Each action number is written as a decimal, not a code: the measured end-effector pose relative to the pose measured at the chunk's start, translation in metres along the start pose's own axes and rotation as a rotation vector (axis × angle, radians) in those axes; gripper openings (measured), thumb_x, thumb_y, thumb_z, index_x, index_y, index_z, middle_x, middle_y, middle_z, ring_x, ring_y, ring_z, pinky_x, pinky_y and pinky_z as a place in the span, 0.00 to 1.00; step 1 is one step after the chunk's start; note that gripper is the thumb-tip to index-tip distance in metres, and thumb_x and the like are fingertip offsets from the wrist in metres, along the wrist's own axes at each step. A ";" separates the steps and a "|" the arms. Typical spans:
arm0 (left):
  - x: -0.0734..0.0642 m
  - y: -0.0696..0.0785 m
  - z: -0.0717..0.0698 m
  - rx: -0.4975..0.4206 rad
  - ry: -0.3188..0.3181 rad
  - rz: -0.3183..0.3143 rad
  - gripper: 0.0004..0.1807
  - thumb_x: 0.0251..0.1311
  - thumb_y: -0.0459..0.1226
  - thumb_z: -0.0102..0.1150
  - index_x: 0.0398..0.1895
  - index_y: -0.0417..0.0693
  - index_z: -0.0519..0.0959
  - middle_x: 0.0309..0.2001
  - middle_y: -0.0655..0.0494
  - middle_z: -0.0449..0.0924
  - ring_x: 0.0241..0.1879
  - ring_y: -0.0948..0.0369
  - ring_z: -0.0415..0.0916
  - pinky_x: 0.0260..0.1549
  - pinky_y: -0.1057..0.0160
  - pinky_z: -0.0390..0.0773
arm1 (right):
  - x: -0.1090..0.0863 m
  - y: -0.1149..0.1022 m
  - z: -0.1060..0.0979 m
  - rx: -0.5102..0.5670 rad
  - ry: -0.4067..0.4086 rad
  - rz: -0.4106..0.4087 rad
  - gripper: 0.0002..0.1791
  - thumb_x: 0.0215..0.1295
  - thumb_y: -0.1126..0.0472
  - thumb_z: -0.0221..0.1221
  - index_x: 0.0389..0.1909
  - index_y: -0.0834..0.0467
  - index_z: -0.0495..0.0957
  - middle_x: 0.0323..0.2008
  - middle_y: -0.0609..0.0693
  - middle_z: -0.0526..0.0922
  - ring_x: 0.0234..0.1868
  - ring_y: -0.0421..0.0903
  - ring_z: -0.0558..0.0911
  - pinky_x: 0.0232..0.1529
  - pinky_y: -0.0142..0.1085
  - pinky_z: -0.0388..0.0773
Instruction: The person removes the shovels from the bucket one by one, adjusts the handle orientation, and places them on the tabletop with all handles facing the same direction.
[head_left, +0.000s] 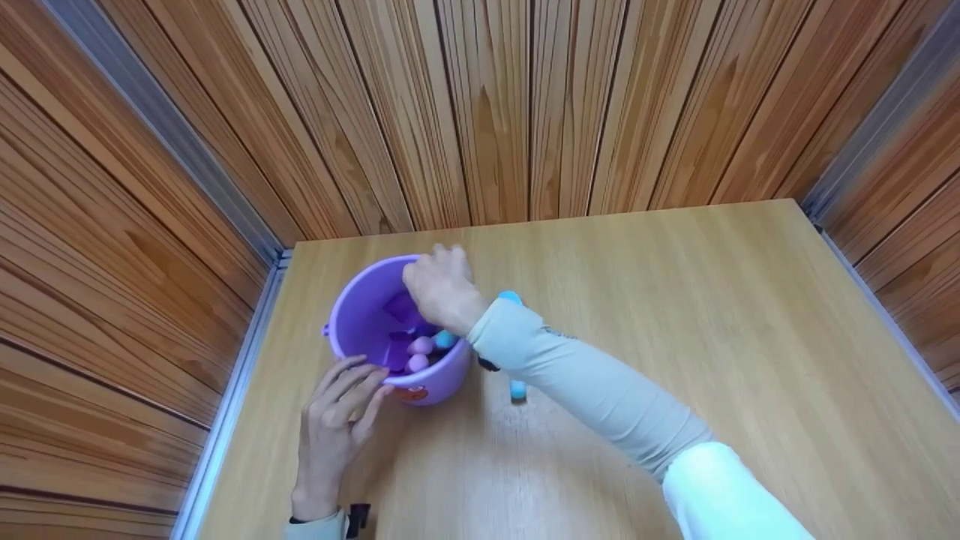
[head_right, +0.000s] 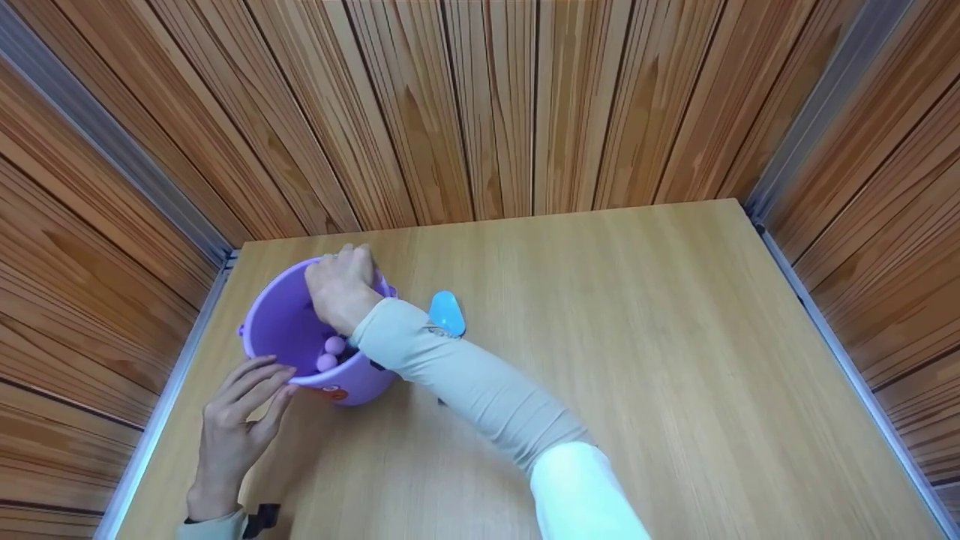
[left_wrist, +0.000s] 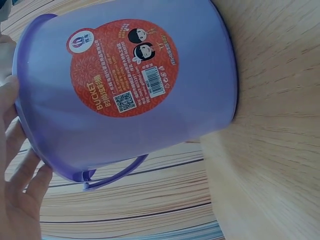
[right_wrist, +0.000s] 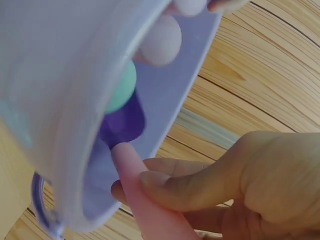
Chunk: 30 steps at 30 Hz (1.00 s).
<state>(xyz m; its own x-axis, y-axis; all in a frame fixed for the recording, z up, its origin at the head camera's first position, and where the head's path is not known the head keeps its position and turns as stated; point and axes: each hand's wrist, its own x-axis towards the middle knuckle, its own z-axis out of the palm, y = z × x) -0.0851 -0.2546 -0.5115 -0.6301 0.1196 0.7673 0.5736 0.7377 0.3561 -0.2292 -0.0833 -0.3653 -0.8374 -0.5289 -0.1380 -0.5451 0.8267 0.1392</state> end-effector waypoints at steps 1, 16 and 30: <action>0.001 -0.001 0.000 -0.004 0.001 -0.001 0.15 0.74 0.46 0.66 0.51 0.46 0.91 0.49 0.52 0.92 0.57 0.47 0.85 0.70 0.72 0.74 | -0.001 0.003 -0.001 0.005 0.008 0.004 0.10 0.76 0.58 0.63 0.53 0.49 0.86 0.48 0.46 0.88 0.52 0.48 0.82 0.53 0.43 0.83; 0.005 -0.007 0.006 -0.016 0.006 0.015 0.14 0.73 0.45 0.67 0.52 0.47 0.91 0.49 0.53 0.92 0.58 0.48 0.85 0.70 0.72 0.74 | -0.013 0.054 -0.002 0.241 0.101 0.036 0.06 0.77 0.64 0.60 0.39 0.55 0.85 0.25 0.48 0.73 0.26 0.45 0.70 0.28 0.36 0.62; -0.002 -0.009 0.007 -0.032 0.025 -0.034 0.16 0.60 0.33 0.78 0.52 0.47 0.91 0.49 0.53 0.92 0.60 0.48 0.84 0.71 0.71 0.73 | -0.032 0.090 0.013 0.726 -0.017 0.016 0.14 0.82 0.53 0.57 0.51 0.57 0.88 0.33 0.51 0.85 0.24 0.44 0.75 0.21 0.32 0.66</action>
<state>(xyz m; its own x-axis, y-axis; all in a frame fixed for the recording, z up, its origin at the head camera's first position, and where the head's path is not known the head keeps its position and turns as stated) -0.0924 -0.2571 -0.5197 -0.6363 0.0780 0.7675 0.5689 0.7194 0.3986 -0.2505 0.0105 -0.3614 -0.8409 -0.5177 -0.1576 -0.3637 0.7563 -0.5438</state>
